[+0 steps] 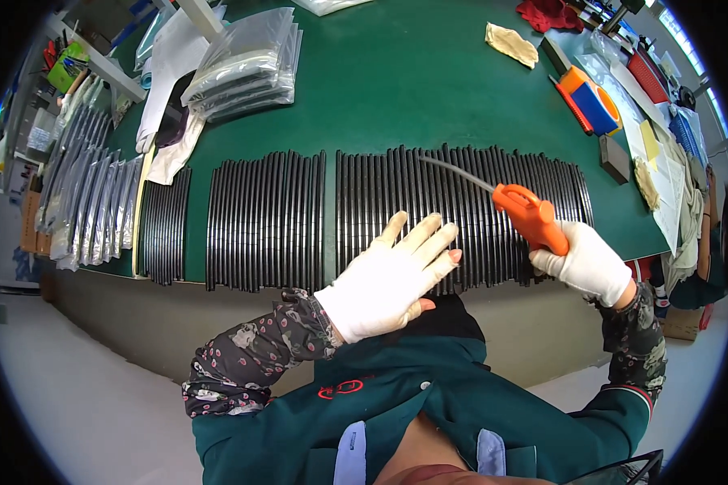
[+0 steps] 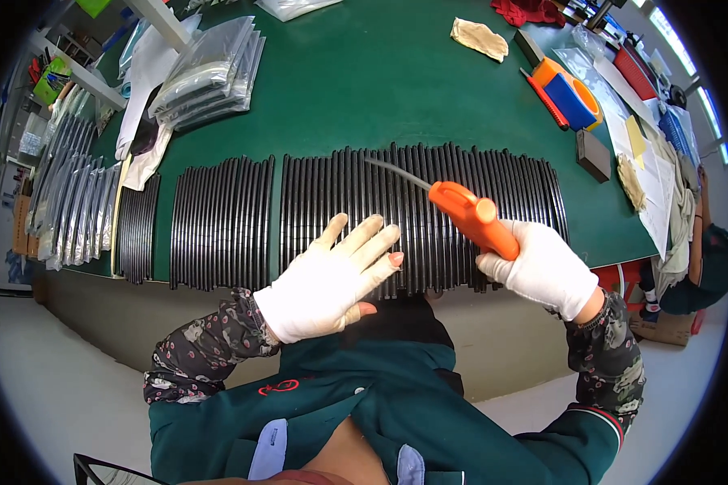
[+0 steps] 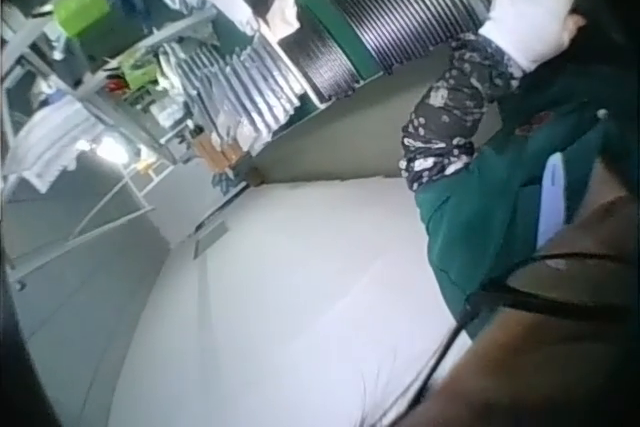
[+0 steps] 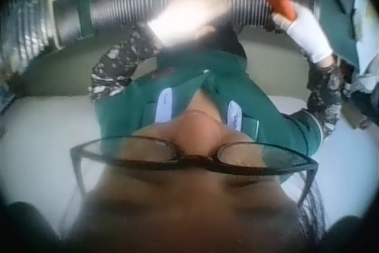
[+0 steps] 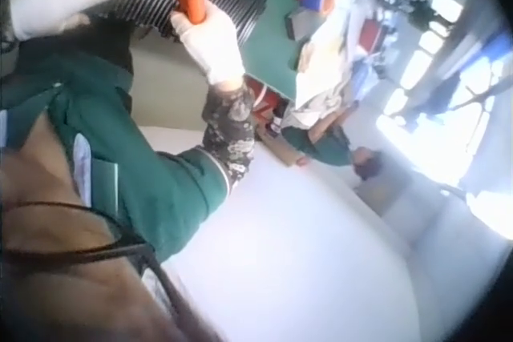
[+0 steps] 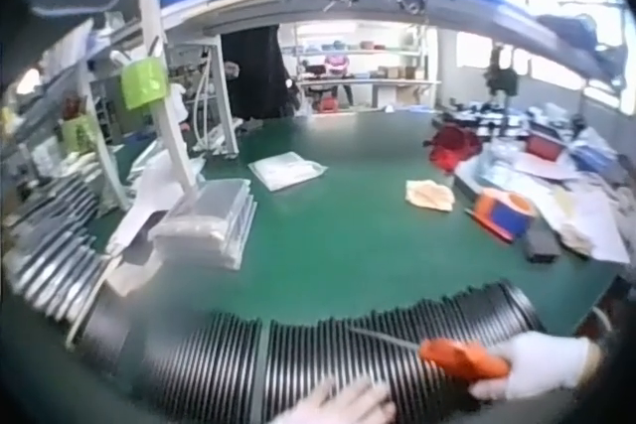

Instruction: Cleaning a row of industrial fins with an air nozzle and recording progress on a log sheet.

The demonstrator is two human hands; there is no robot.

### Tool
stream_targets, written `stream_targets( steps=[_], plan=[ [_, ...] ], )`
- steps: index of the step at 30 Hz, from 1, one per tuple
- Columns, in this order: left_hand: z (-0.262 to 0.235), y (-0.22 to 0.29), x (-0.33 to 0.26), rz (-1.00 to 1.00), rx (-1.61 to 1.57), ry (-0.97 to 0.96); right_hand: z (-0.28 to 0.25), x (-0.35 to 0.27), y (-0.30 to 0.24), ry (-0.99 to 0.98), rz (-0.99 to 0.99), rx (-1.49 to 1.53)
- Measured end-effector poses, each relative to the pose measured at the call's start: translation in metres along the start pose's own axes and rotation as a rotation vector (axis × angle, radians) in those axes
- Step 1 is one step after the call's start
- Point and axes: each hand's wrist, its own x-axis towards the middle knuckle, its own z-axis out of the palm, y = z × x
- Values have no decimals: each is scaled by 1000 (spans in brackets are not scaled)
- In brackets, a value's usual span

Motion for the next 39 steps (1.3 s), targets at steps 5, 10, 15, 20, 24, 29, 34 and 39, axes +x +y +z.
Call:
stream_targets(
  steps=[5, 10, 15, 20, 24, 29, 34, 39],
  plan=[
    [-2, 0, 1, -15, 14, -12, -2, -2, -1, 24, 55, 65],
    [0, 1, 3, 5, -18, 8, -4, -14, 24, -25, -33, 126],
    [-2, 20, 10, 4, -11, -49, -14, -35, 44, 36, 93, 391],
    [19, 34, 33, 41, -47, -54, -11, -51, 64, 89, 105, 385],
    [22, 42, 44, 30, -47, -48, -13, -62, 65, 80, 178, 362],
    [21, 43, 46, 35, -41, -65, 1, -52, 76, 57, 82, 165],
    [18, 44, 45, 32, -52, -84, 0, -53, 76, 80, 97, 133],
    [-15, 31, 51, 142, -70, -188, -8, -58, 90, 120, 177, 231]
  ],
)
